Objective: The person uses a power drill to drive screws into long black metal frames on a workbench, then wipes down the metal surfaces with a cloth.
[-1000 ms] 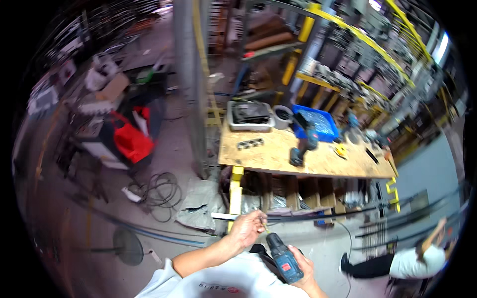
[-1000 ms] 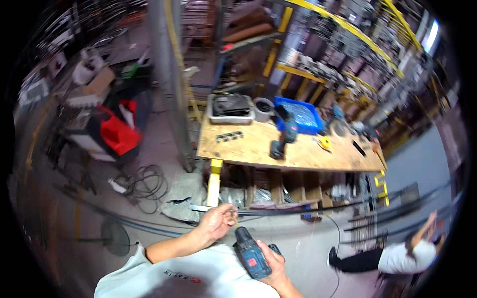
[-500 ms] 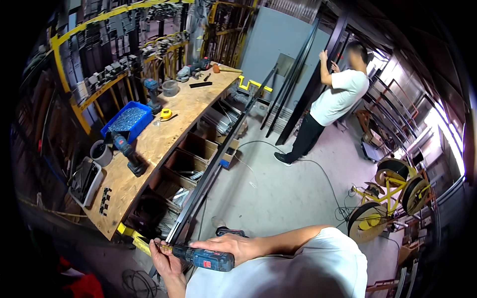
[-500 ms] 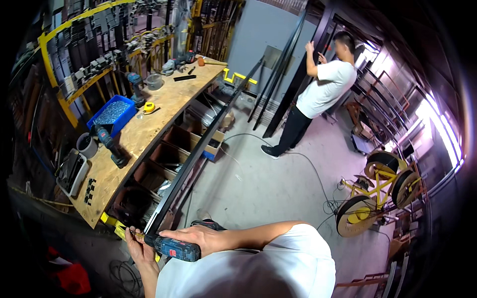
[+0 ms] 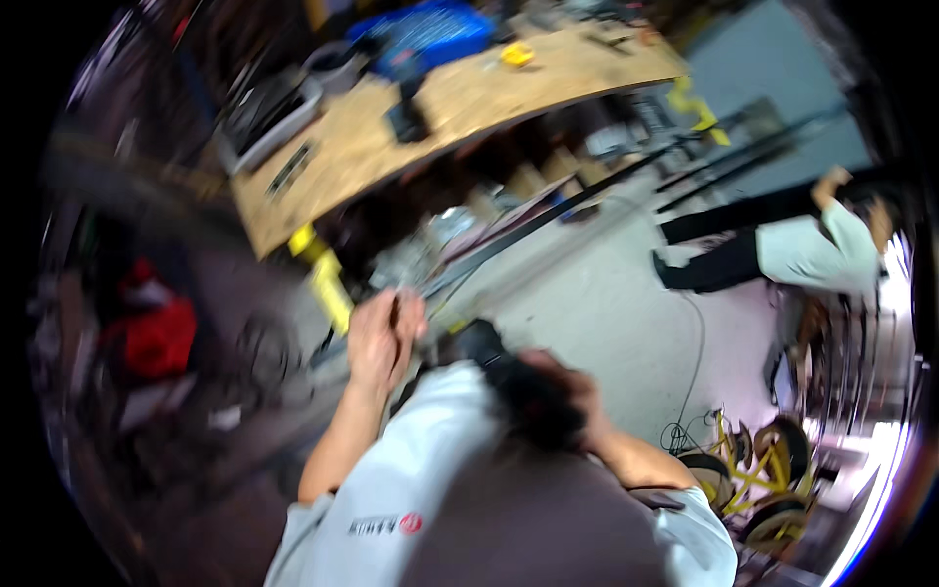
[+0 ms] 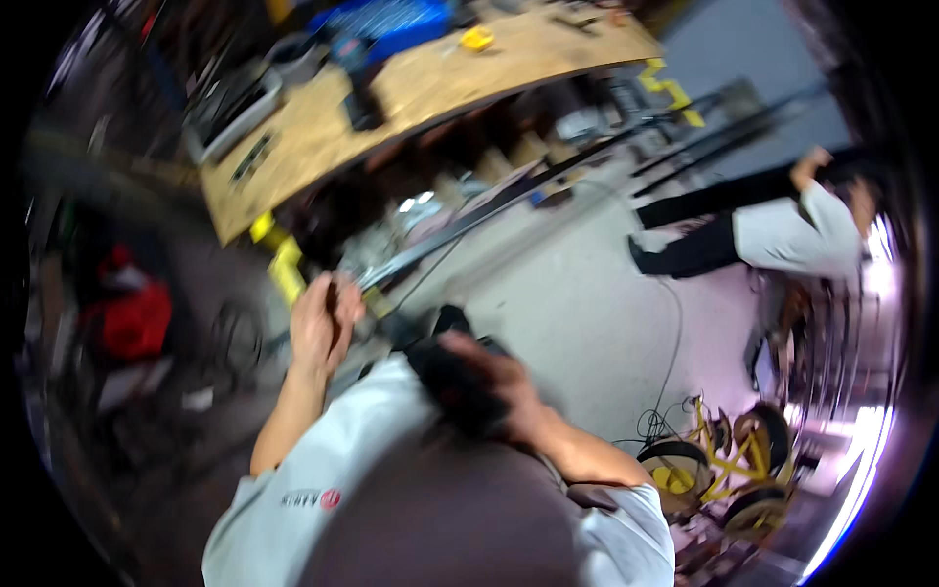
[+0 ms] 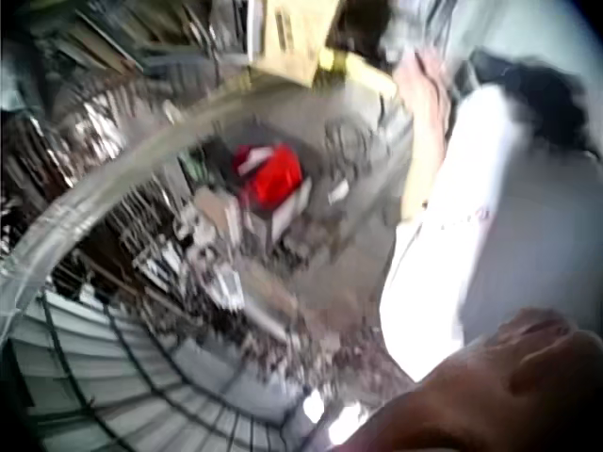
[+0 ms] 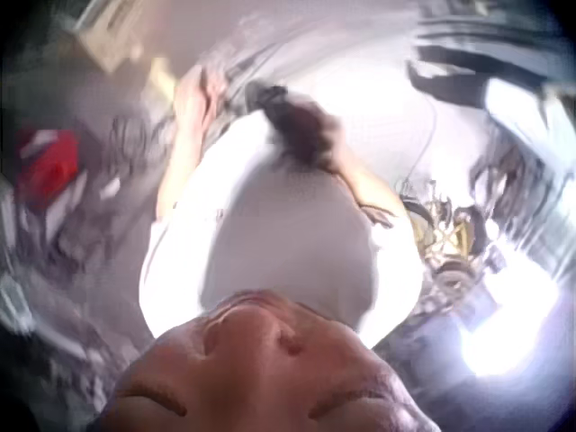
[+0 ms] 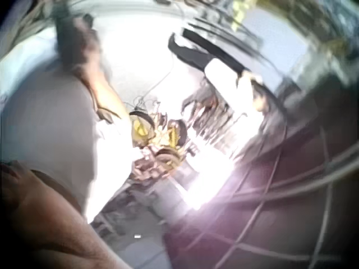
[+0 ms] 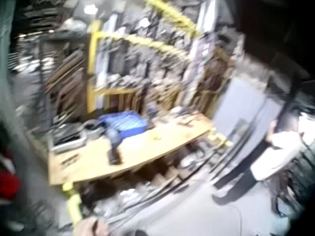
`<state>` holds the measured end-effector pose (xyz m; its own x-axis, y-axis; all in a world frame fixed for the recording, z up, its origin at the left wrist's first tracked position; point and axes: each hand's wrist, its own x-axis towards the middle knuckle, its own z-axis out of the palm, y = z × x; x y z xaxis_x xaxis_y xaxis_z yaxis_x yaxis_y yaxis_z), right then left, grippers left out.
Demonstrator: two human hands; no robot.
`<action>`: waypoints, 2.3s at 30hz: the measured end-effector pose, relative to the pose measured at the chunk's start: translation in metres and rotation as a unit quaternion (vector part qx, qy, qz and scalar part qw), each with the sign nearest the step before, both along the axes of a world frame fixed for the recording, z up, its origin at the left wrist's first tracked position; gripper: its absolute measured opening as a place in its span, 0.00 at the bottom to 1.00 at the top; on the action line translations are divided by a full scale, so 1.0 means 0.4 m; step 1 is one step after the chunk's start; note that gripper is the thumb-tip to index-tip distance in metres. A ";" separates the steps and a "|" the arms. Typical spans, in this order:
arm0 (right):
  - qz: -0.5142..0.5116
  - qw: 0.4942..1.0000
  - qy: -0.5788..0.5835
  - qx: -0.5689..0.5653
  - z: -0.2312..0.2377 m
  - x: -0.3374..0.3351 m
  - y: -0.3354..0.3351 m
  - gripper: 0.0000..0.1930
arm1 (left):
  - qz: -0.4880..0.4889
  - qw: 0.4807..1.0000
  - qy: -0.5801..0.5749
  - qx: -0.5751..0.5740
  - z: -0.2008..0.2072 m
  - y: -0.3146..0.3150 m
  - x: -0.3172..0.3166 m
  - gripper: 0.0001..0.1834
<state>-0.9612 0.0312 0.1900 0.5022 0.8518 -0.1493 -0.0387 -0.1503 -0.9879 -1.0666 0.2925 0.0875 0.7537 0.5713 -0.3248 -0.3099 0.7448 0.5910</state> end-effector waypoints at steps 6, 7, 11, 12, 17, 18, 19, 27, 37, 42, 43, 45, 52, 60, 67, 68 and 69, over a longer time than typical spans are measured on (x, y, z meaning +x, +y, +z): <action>-0.028 0.938 -0.342 -0.056 -0.026 0.022 0.033 0.36 | 0.081 0.658 0.319 0.677 -0.083 0.088 -0.134 0.14; -0.027 0.934 -0.348 -0.081 -0.025 0.022 0.036 0.37 | 0.050 0.642 0.320 0.695 -0.084 0.075 -0.122 0.15; -0.034 0.938 -0.333 -0.093 -0.047 0.015 0.033 0.35 | -0.012 0.609 0.284 0.741 -0.107 0.053 -0.018 0.20; -0.038 0.939 -0.331 -0.089 -0.046 0.017 0.038 0.34 | -0.031 0.608 0.286 0.740 -0.114 0.053 0.003 0.20; -0.047 0.935 -0.326 -0.128 -0.039 0.020 0.056 0.30 | -0.084 0.603 0.296 0.737 -0.166 0.054 0.049 0.21; -0.046 0.935 -0.327 -0.133 -0.037 0.021 0.059 0.30 | -0.092 0.601 0.303 0.734 -0.171 0.053 0.049 0.21; -0.044 0.934 -0.328 -0.137 -0.034 0.022 0.063 0.29 | -0.080 0.601 0.300 0.737 -0.179 0.054 0.049 0.21; -0.021 0.952 -0.278 -0.129 -0.033 0.048 0.091 0.32 | -0.065 0.614 0.277 0.736 -0.205 0.066 0.045 0.19; -0.012 0.957 -0.241 -0.163 -0.028 0.056 0.114 0.32 | -0.079 0.634 0.290 0.713 -0.199 0.067 0.044 0.12; -0.005 0.949 -0.268 -0.166 -0.030 0.055 0.129 0.30 | -0.083 0.608 0.297 0.731 -0.218 0.065 0.046 0.11; -0.001 0.946 -0.277 -0.167 -0.028 0.056 0.131 0.30 | -0.095 0.610 0.302 0.726 -0.217 0.063 0.045 0.11; -0.004 0.946 -0.280 -0.164 -0.029 0.057 0.134 0.29 | -0.093 0.603 0.306 0.731 -0.213 0.059 0.047 0.11; 0.005 0.948 -0.275 -0.161 -0.020 0.061 0.143 0.28 | -0.094 0.599 0.309 0.733 -0.217 0.053 0.046 0.11; 0.009 0.951 -0.261 -0.166 -0.018 0.061 0.139 0.28 | -0.097 0.594 0.324 0.730 -0.210 0.044 0.044 0.11; 0.007 0.951 -0.255 -0.173 -0.034 0.064 0.123 0.30 | -0.088 0.612 0.337 0.710 -0.203 0.031 0.044 0.11; 0.005 0.950 -0.255 -0.180 -0.037 0.063 0.117 0.31 | -0.086 0.613 0.335 0.711 -0.206 0.028 0.045 0.11; 0.004 0.949 -0.255 -0.186 -0.040 0.062 0.113 0.31 | -0.084 0.612 0.334 0.711 -0.209 0.027 0.044 0.11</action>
<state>-0.9364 0.0766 0.1742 0.5839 0.7915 -0.1805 0.4321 -0.4911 -0.7564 -1.0489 0.3033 0.0039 0.8109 0.5673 0.1435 0.3661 -0.6832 0.6318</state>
